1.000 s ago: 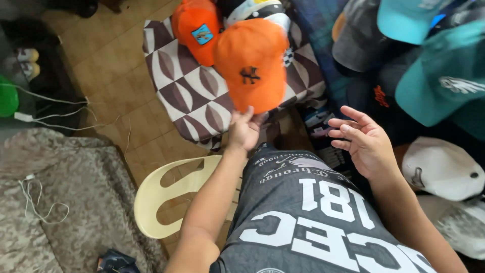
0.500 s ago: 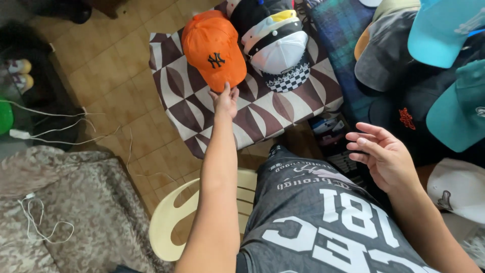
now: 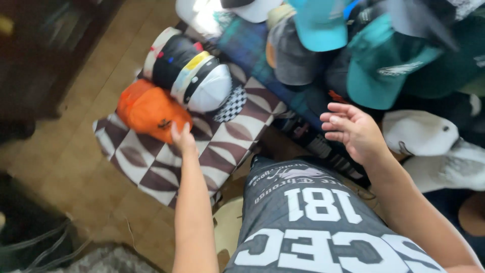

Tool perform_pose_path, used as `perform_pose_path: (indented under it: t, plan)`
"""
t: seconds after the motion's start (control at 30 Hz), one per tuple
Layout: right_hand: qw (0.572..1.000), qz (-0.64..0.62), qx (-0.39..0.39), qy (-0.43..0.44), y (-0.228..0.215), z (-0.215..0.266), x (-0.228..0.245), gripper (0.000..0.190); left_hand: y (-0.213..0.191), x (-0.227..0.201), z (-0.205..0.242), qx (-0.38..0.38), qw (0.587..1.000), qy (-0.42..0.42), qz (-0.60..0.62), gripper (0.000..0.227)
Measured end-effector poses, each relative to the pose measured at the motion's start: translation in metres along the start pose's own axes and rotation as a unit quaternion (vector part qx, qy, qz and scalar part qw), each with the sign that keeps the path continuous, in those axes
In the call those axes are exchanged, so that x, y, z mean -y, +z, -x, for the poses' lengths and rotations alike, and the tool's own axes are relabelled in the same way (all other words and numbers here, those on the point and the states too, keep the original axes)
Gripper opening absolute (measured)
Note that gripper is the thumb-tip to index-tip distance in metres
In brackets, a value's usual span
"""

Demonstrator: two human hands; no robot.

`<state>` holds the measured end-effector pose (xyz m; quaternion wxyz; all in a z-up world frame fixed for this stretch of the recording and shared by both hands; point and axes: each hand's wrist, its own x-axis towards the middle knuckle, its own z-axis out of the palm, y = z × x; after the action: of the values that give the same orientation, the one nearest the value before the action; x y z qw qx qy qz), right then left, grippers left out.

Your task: The person is sorting through a large collection of baseball caps, picking them up one by one, inspecting them, and placing them into organized piles.

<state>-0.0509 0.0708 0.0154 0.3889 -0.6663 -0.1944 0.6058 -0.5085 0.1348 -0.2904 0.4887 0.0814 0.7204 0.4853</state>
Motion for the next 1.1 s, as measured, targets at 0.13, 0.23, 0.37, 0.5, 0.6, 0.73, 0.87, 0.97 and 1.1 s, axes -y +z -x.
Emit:
perform_pose_path:
  t: [0.13, 0.23, 0.37, 0.5, 0.6, 0.73, 0.87, 0.97, 1.1]
  plan:
    - [0.981, -0.103, -0.136, -0.088, -0.056, -0.036, 0.015, 0.030, 0.012, 0.042, 0.054, 0.000, 0.983, 0.166, -0.074, 0.050]
    - [0.929, -0.263, -0.238, -0.103, -0.073, -0.046, 0.065, 0.036, 0.027, 0.078, 0.089, 0.059, 0.969, 0.189, -0.150, 0.035]
    - [0.857, -0.446, -0.252, -0.051, -0.095, -0.075, 0.119, 0.071, 0.066, 0.059, 0.170, 0.185, 0.959, 0.143, -0.163, 0.028]
    - [0.836, -0.474, -0.268, -0.074, -0.119, -0.106, 0.117, 0.023, 0.101, 0.007, 0.232, 0.247, 0.923, 0.192, -0.222, 0.023]
    - [0.827, -0.462, -0.309, -0.084, -0.132, -0.084, 0.105, 0.028, 0.116, -0.022, 0.266, 0.313, 0.894, 0.205, -0.247, 0.027]
    - [0.875, -0.340, -0.325, -0.114, -0.161, -0.038, 0.071, 0.025, 0.134, -0.040, 0.302, 0.325, 0.882, 0.219, -0.261, 0.025]
    - [0.920, -0.218, -0.318, -0.062, -0.201, -0.052, 0.034, 0.039, 0.164, -0.033, 0.334, 0.373, 0.834, 0.295, -0.281, 0.025]
    - [0.930, -0.075, -0.355, -0.060, -0.207, -0.060, 0.023, 0.030, 0.208, -0.039, 0.373, 0.477, 0.775, 0.308, -0.276, 0.040]
    - [0.917, -0.269, -0.293, -0.025, -0.228, -0.072, 0.014, 0.029, 0.270, -0.028, 0.393, 0.563, 0.675, 0.352, -0.322, 0.062]
